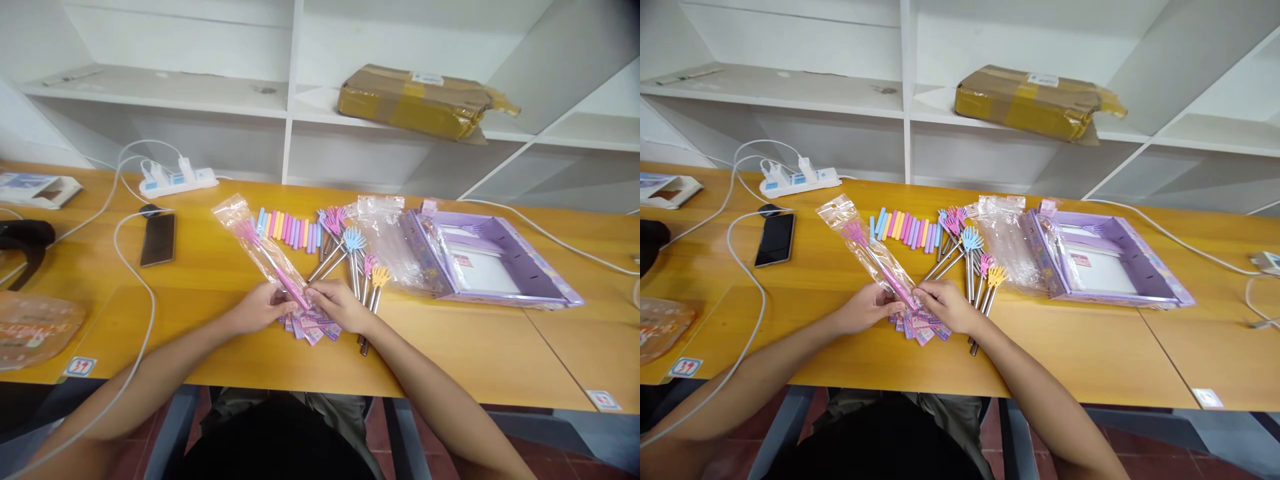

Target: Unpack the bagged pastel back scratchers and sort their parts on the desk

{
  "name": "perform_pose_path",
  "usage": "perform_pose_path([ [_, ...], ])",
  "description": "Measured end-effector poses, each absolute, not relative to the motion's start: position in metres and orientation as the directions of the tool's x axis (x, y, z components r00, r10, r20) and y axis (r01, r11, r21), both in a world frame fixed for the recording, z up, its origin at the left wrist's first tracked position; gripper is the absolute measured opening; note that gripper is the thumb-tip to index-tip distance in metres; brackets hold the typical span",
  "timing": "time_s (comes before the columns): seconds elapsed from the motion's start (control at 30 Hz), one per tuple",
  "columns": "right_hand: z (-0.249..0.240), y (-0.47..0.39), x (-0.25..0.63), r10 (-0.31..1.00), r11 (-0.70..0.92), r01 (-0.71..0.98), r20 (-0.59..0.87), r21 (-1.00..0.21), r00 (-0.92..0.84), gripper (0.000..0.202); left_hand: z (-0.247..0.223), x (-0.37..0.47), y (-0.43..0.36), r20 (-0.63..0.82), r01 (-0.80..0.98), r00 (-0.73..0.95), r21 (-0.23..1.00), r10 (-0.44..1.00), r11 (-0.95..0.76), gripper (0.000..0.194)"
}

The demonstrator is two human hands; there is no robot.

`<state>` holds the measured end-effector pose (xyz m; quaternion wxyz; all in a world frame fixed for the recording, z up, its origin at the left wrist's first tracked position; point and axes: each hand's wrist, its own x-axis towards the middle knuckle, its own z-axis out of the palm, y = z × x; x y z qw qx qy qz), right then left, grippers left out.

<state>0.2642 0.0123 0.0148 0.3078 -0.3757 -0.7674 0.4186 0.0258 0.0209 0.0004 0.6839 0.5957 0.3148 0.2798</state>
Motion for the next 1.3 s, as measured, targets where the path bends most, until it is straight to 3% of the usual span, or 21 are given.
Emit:
perform_pose_path([
  [0.1,0.014,0.012,0.267,0.818,0.354,0.284,0.148,-0.891,-0.555,0.053,0.002,0.026,0.019,-0.113,0.017,0.656,0.991,0.747,0.135,0.037],
  [0.2,0.011,0.013,0.270,0.833,0.208,0.147,0.097,-0.967,-0.545,0.042,0.004,0.024,0.018,-0.103,0.062,0.692,0.995,0.714,0.084,0.029],
  [0.37,0.004,0.018,0.271,0.884,-0.024,-0.131,0.040,-0.991,-0.466,0.057,0.013,0.021,0.015,-0.119,0.150,0.846,0.989,0.519,-0.018,0.015],
  [0.43,0.004,0.018,0.270,0.889,-0.057,-0.164,0.024,-0.985,-0.457,0.050,0.013,0.020,0.012,-0.113,0.168,0.874,0.983,0.472,-0.076,0.015],
  [0.57,0.009,0.014,0.266,0.856,-0.113,-0.137,-0.026,-0.984,-0.517,0.034,0.004,0.020,0.011,-0.101,0.147,0.817,0.989,0.567,-0.035,0.024],
  [0.73,0.011,0.003,0.253,0.736,-0.221,-0.079,-0.113,-0.972,-0.668,0.038,-0.002,0.019,0.024,0.000,-0.069,0.462,0.997,0.887,0.036,0.032],
  [0.9,0.010,-0.005,0.242,0.647,-0.270,0.028,-0.202,-0.963,-0.735,0.044,0.006,0.019,0.041,0.062,-0.144,0.313,0.989,0.948,-0.017,0.045],
  [1.3,0.021,0.003,0.258,0.614,-0.140,0.180,-0.227,-0.974,-0.756,0.040,0.000,0.023,0.035,-0.036,-0.066,0.440,0.995,0.897,0.072,0.087],
])
